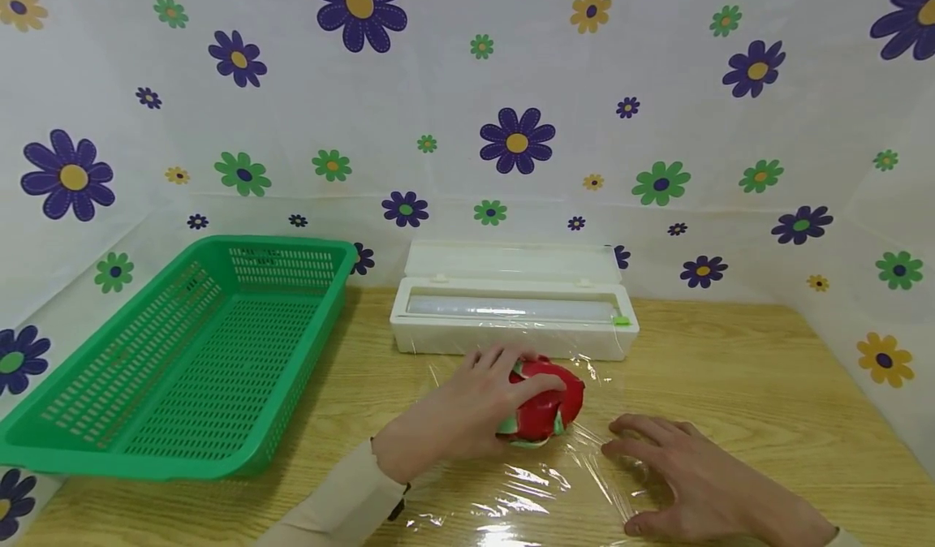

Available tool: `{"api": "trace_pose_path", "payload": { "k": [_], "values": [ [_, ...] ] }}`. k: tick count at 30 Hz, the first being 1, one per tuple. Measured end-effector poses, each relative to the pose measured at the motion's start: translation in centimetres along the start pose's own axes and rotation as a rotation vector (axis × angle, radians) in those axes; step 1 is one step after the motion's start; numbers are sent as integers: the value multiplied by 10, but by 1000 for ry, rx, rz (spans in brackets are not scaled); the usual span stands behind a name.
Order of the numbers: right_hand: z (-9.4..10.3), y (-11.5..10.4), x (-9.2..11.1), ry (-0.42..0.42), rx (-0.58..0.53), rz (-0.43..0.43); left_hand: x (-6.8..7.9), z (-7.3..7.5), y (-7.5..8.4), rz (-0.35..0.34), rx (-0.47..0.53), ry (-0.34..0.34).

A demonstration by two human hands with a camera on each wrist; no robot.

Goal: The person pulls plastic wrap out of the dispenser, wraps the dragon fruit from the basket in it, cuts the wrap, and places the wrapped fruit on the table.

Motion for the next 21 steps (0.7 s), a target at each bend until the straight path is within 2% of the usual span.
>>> {"api": "trace_pose_path", "payload": {
  "k": [11, 16, 19, 21],
  "values": [
    [1, 1, -1, -5, -9, 1, 11, 12, -17, 11, 202, 4],
    [1, 1, -1, -8, -22, -6, 29, 29, -26, 52, 250, 42],
    [1, 1, 0, -16, -27, -15, 44, 41, -25, 39, 273, 81],
    [1, 1, 0, -25, -31, -22, 54, 42, -21, 21, 326, 47]
  ]
}}
Point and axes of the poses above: each hand's wrist, its own x-axis away from the middle knuckle, its own z-axis out of the back of the hand, y = z × x, the point moved 10 cm from there along -x, towards the middle knuckle, and after that the axes turned 1 degree about z, right-handed, at the moved point
